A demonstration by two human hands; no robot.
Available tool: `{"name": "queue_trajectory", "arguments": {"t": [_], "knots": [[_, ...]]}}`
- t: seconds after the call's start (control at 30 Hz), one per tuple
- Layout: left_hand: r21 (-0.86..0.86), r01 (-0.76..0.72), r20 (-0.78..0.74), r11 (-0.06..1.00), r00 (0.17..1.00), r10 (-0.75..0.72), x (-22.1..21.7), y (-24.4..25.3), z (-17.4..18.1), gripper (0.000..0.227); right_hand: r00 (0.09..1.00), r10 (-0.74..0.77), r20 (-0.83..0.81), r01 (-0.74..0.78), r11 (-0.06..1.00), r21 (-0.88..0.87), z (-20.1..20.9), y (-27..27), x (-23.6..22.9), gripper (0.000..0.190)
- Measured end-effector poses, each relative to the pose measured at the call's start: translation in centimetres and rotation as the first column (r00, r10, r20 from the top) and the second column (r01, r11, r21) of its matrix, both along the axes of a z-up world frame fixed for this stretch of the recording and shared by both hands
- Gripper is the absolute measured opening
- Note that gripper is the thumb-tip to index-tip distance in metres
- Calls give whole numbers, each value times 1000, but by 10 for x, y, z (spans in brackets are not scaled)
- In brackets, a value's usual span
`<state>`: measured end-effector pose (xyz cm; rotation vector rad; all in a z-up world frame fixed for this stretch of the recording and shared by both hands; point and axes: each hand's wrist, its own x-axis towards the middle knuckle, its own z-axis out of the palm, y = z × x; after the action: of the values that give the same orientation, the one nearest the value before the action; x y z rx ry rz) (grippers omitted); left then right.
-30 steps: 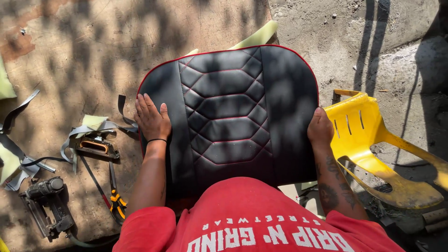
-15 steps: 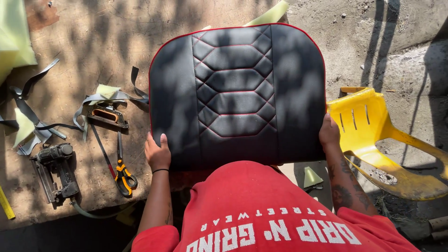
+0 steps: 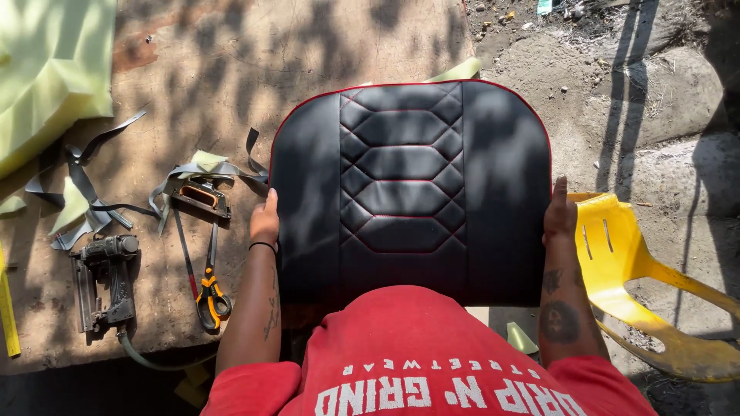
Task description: Attaching fabric to a chair seat frame using a pneumatic stapler and trimming excess material with scissors
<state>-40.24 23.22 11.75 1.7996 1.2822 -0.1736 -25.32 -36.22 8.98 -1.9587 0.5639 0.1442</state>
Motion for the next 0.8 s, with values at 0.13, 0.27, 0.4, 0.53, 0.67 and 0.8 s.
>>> {"name": "queue_trajectory", "arguments": {"t": [0.13, 0.27, 0.4, 0.53, 0.67, 0.8], "knots": [[-8, -122, 246, 993, 962, 120, -14, 3, 5, 62, 978, -111, 175, 95, 991, 95, 40, 10, -8, 83], [-82, -128, 493, 988, 857, 152, 1, -4, 115, 64, 903, -164, 398, 44, 955, 294, 90, 31, -4, 74], [-15, -192, 574, 981, 802, 166, 27, 16, 138, 47, 706, -319, 632, -97, 841, 533, 83, 47, 46, 75], [14, -81, 741, 997, 670, 44, 36, 34, 118, 40, 679, -292, 673, -213, 800, 561, 72, 47, 63, 76], [-30, -28, 764, 999, 644, 41, 39, 39, 112, 31, 665, -254, 703, -332, 742, 582, 60, 41, 66, 79], [17, 68, 799, 998, 599, -54, 40, 39, 124, 46, 647, -237, 724, -408, 695, 592, 75, 35, 82, 83]]}}
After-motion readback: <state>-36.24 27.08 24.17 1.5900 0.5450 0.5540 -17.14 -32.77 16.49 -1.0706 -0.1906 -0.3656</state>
